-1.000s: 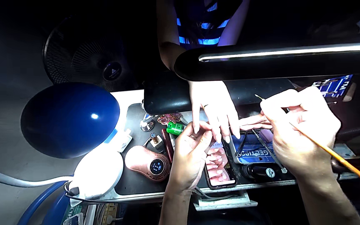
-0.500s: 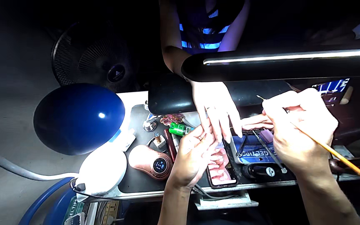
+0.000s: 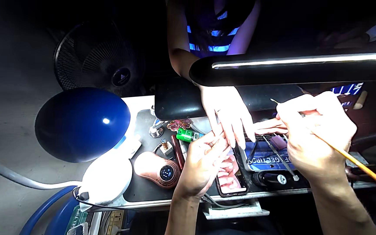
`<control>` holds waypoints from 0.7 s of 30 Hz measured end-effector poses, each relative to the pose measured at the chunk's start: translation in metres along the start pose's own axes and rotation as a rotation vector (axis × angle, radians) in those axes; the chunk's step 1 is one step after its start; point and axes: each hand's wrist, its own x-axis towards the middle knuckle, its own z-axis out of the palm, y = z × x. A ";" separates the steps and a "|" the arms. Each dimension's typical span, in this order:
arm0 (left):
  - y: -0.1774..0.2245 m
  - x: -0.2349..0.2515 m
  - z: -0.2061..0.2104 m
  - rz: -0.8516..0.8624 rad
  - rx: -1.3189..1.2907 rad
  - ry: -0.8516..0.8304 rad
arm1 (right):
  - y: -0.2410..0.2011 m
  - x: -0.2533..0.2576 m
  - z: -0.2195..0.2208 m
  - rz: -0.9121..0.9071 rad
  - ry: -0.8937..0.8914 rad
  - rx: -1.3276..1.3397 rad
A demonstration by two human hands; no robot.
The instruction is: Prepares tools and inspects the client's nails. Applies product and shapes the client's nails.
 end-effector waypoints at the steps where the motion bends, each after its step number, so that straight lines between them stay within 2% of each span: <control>1: 0.000 0.000 0.000 -0.004 0.003 0.004 | 0.000 0.000 0.000 0.005 -0.001 -0.002; 4: -0.003 0.002 -0.003 -0.012 -0.028 -0.012 | -0.001 0.000 0.000 0.017 0.006 0.009; 11: -0.020 0.012 -0.017 -0.113 -0.289 -0.026 | 0.005 0.000 -0.003 0.022 0.005 -0.053; 14: -0.028 0.017 -0.015 -0.108 -0.269 0.029 | 0.005 -0.003 -0.012 0.005 0.041 -0.077; 18: -0.033 0.025 -0.004 0.018 -0.050 0.146 | 0.005 -0.013 -0.035 -0.082 0.103 -0.063; 21: -0.044 0.038 -0.004 0.271 0.364 0.240 | 0.007 -0.025 -0.057 -0.139 0.111 -0.074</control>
